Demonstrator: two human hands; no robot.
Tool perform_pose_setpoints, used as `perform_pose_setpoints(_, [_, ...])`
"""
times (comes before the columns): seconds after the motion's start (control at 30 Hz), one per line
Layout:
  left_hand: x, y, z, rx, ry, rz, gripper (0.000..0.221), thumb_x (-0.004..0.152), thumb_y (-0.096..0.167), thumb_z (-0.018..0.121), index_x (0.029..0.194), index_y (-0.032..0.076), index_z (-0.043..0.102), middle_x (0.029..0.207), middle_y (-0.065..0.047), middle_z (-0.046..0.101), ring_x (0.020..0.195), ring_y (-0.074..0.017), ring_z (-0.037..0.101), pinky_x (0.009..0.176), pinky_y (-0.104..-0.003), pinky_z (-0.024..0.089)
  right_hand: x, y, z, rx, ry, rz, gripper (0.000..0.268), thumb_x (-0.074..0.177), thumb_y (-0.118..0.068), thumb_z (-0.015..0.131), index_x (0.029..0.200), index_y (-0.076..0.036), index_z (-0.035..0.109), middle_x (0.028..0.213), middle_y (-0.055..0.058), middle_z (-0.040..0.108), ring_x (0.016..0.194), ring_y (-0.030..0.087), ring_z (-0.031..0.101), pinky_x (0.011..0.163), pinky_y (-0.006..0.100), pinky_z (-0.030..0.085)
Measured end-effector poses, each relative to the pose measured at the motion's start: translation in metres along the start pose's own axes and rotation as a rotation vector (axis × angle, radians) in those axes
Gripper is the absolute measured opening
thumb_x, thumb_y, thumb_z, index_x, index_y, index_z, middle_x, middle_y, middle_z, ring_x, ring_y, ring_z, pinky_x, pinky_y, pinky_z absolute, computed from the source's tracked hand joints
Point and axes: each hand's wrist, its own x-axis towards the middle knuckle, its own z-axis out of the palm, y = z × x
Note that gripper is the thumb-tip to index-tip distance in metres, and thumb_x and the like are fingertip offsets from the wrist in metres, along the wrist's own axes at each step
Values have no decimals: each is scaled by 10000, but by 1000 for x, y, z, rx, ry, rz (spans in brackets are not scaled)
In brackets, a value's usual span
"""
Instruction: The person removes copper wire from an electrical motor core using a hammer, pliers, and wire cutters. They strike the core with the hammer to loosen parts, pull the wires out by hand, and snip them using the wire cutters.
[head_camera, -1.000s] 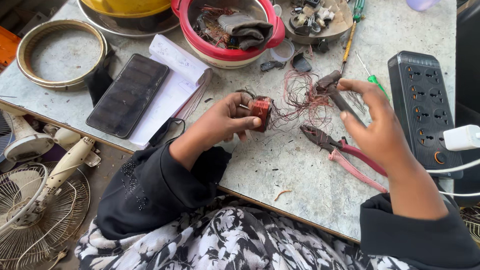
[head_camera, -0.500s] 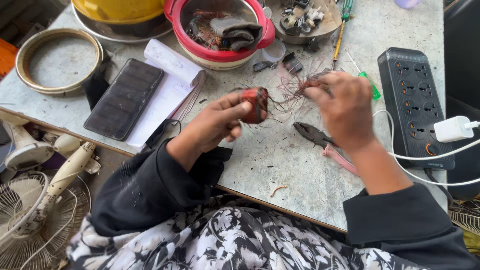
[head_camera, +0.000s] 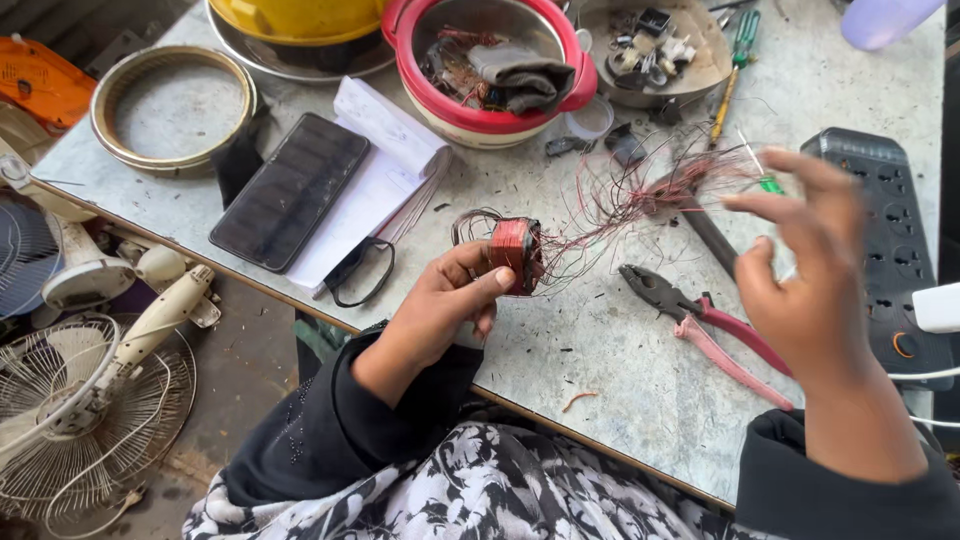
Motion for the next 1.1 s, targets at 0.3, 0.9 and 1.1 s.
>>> perform_pose_setpoints(0.3, [-9, -4, 13, 130, -16, -58, 465, 908, 186, 717, 1337, 48, 602, 1134, -3, 692, 806, -52, 625, 660, -223, 532, -8, -66, 23, 152, -95, -208, 398, 833, 60, 743, 1214, -53, 732, 1133, 91, 612, 1045, 252, 588, 928, 387, 479])
perform_pose_setpoints(0.9, [-5, -14, 7, -54, 252, 133, 344, 1037, 275, 661, 1234, -5, 684, 985, -27, 721, 619, -30, 529, 579, -202, 457, -37, -11, 18, -93, -208, 32, 203, 1040, 8, 688, 1227, -53, 635, 1172, 121, 646, 1119, 302, 642, 987, 368, 515])
perform_pose_setpoints(1.1, [-4, -11, 3, -196, 252, 75, 350, 1019, 272, 663, 1224, -11, 685, 970, -38, 735, 542, -15, 480, 515, -188, 419, -60, 23, 10, -356, -509, 86, 184, 930, -95, 658, 1100, -90, 726, 1027, 93, 712, 939, 289, 657, 943, 417, 538])
